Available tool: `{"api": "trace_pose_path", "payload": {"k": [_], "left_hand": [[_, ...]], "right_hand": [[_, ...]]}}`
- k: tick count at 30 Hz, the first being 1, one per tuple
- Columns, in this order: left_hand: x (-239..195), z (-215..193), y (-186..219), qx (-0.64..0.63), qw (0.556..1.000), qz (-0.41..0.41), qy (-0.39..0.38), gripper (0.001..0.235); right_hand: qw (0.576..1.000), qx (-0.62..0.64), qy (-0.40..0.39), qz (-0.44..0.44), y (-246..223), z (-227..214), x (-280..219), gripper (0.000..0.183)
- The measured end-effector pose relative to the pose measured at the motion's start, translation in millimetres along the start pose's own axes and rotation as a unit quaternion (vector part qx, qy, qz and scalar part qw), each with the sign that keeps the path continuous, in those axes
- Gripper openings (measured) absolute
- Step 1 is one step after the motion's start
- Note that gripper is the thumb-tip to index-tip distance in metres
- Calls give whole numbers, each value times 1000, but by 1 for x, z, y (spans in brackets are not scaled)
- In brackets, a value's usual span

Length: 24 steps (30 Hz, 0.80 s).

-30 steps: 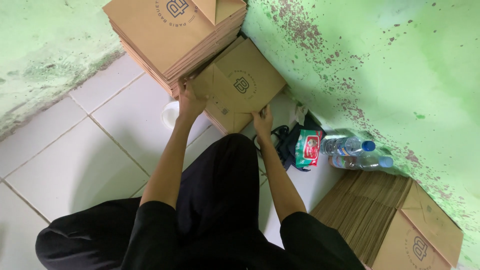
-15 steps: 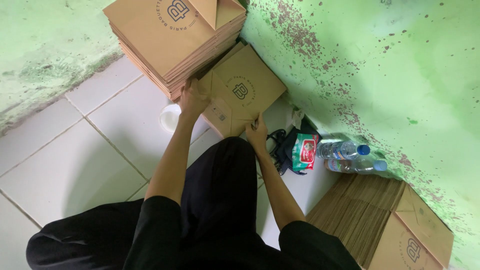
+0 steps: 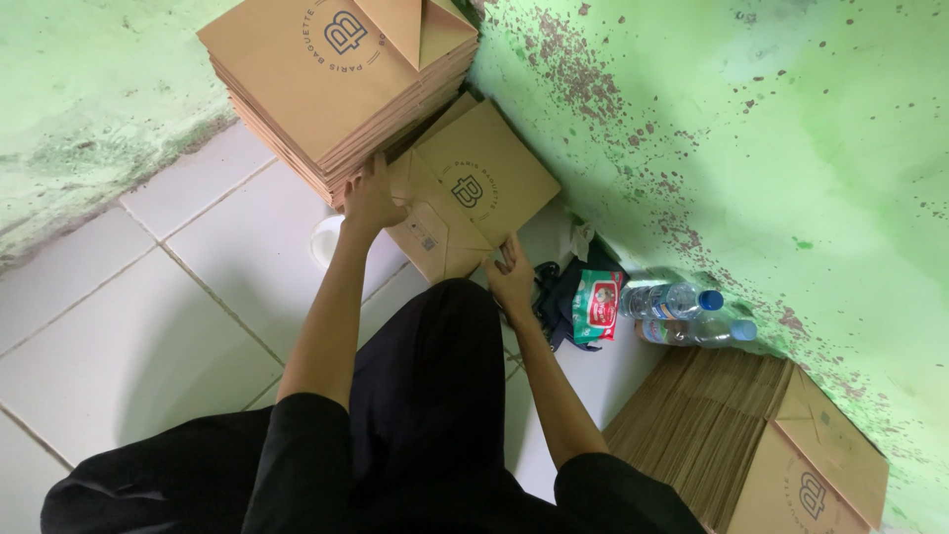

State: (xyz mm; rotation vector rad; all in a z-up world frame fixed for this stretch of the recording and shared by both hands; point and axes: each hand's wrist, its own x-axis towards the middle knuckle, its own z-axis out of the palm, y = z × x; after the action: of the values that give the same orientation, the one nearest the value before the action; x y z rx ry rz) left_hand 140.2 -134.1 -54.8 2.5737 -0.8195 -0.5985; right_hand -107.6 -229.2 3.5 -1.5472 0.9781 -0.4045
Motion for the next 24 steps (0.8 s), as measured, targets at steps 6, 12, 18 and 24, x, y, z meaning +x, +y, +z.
{"api": "trace_pose_path", "payload": {"k": [6, 12, 18, 24], "left_hand": [[42, 25, 20, 98, 995, -20, -2, 96], [50, 24, 41, 50, 997, 48, -22, 105], [77, 29, 26, -64, 993, 60, -77, 117], [79, 32, 26, -48, 992, 107, -50, 97]], "right_hand": [[1000, -16, 16, 6, 0, 9, 22, 89], [997, -76, -25, 5, 50, 3, 47, 90], [997, -62, -39, 9, 30, -2, 36, 91], [1000, 20, -3, 5, 72, 2, 47, 90]]}}
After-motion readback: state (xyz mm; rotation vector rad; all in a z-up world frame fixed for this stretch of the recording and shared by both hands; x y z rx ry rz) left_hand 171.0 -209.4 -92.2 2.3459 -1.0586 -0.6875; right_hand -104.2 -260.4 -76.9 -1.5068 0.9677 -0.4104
